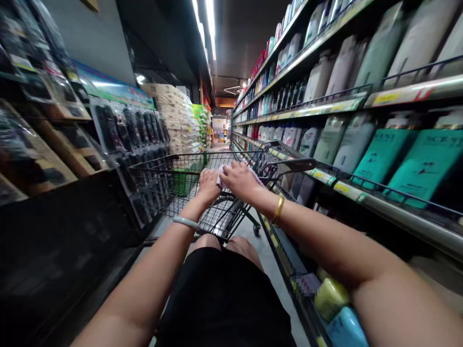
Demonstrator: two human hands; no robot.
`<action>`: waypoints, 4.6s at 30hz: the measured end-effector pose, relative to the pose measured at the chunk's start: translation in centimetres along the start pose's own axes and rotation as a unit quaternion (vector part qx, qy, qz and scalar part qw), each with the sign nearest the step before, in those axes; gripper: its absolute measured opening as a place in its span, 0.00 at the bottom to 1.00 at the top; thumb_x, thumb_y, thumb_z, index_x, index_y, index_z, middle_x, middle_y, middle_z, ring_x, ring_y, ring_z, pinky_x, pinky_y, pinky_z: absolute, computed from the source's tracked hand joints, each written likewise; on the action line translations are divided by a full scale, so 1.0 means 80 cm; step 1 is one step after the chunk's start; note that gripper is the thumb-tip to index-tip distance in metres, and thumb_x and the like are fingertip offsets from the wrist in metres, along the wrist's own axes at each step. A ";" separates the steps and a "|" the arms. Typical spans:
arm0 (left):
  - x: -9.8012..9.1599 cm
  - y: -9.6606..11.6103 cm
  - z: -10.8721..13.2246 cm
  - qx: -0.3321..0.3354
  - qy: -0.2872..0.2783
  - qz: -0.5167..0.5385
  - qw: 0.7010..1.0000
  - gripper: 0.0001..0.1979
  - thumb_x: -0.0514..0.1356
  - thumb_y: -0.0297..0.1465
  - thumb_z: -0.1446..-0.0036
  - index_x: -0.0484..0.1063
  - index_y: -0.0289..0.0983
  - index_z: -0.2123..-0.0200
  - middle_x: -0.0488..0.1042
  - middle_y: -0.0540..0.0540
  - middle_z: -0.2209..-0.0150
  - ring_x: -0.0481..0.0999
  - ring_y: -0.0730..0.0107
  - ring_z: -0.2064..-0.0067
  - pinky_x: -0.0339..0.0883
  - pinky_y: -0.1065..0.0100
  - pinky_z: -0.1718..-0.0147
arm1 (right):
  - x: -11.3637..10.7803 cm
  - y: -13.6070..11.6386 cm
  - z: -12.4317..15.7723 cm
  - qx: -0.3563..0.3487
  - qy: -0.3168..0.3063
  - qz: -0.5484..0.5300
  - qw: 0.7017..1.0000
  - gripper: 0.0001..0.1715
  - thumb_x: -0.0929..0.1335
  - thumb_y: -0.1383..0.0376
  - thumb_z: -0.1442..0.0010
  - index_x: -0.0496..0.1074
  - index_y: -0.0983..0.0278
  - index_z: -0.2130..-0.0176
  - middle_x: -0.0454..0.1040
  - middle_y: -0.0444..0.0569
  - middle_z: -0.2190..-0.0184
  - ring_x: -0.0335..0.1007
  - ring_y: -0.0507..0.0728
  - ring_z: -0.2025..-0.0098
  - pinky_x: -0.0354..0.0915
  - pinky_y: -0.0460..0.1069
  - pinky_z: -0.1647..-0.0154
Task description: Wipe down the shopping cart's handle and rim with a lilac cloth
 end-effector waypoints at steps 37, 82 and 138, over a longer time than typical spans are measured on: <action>-0.018 0.001 -0.001 0.021 0.069 0.056 0.996 0.13 0.55 0.27 0.43 0.72 0.42 0.56 0.78 0.43 0.55 0.71 0.53 0.45 0.53 0.50 0.35 | -0.008 0.025 0.088 0.074 0.181 -0.027 0.980 0.08 0.68 0.61 0.30 0.79 0.55 0.58 0.77 0.46 0.47 0.62 0.61 0.43 0.56 0.56 0.47; -0.039 0.011 -0.018 -0.006 0.026 0.092 0.995 0.23 0.54 0.30 0.43 0.79 0.50 0.47 0.81 0.48 0.50 0.75 0.53 0.46 0.64 0.52 0.41 | -0.093 0.134 0.154 0.180 0.226 0.037 0.957 0.11 0.68 0.60 0.31 0.80 0.59 0.62 0.80 0.49 0.51 0.64 0.62 0.46 0.58 0.55 0.47; 0.009 0.049 -0.052 0.013 -0.025 0.275 0.961 0.41 0.33 0.53 0.28 0.84 0.42 0.61 0.83 0.49 0.59 0.77 0.62 0.47 0.51 0.54 0.36 | -0.102 0.188 0.083 0.195 0.100 -0.157 0.963 0.20 0.66 0.66 0.50 0.79 0.63 0.58 0.80 0.55 0.57 0.75 0.62 0.53 0.66 0.53 0.52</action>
Point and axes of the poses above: each hand's wrist, its own z-axis away from the middle knuckle, its own x-axis out of the palm, y = z × x, the point moved 10 cm from there along -z, towards the middle knuckle
